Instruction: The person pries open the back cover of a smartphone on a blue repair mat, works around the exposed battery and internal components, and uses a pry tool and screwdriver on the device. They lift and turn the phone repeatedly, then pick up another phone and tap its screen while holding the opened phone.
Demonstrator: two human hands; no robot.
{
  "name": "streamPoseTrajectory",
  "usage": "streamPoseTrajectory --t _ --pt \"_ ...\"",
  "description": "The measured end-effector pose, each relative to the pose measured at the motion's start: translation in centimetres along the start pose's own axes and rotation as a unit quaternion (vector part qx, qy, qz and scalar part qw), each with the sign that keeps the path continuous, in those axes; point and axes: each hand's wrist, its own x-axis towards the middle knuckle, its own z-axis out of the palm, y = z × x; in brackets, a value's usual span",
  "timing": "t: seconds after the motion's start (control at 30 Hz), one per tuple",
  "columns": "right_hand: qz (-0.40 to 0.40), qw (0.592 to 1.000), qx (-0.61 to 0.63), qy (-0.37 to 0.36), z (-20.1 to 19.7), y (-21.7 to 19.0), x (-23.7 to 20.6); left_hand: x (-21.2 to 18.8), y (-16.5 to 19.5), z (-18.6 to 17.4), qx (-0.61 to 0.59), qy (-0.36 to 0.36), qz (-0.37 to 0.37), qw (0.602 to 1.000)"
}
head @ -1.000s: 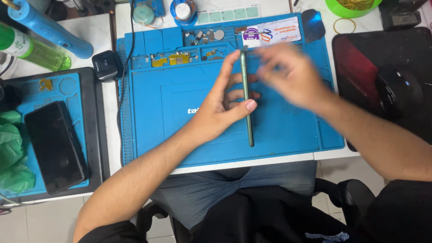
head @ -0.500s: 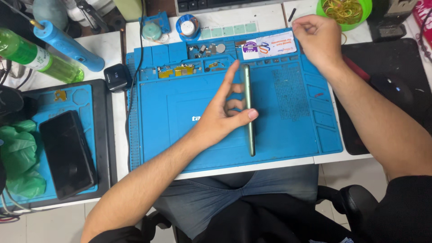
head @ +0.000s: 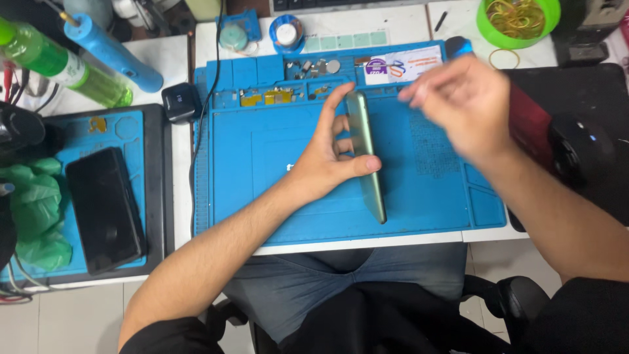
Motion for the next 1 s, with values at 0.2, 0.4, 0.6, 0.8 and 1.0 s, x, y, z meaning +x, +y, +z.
streamPoseTrajectory --t 0.2,0.4,0.6,0.8,1.0 --pt "0.017 0.992 0.111 -0.055 2.1 -0.7 -2.7 0.1 -0.6 -0.3 -0.024 -0.001 0.022 0.999" --pt "0.022 0.994 0.099 -0.029 2.1 -0.4 -2.6 0.0 -0.6 -0.1 -0.027 0.019 0.008 0.999" --pt "0.020 0.996 0.078 -0.026 2.1 -0.2 -2.9 -0.2 -0.6 0.1 -0.045 0.010 0.020 0.999" --pt "0.017 0.997 0.074 -0.013 2.3 -0.5 -2.6 -0.2 -0.4 0.1 -0.029 0.014 0.014 0.999" --pt "0.022 0.999 0.035 0.003 2.3 -0.5 -2.7 -0.3 -0.3 0.3 -0.004 0.039 0.026 0.999"
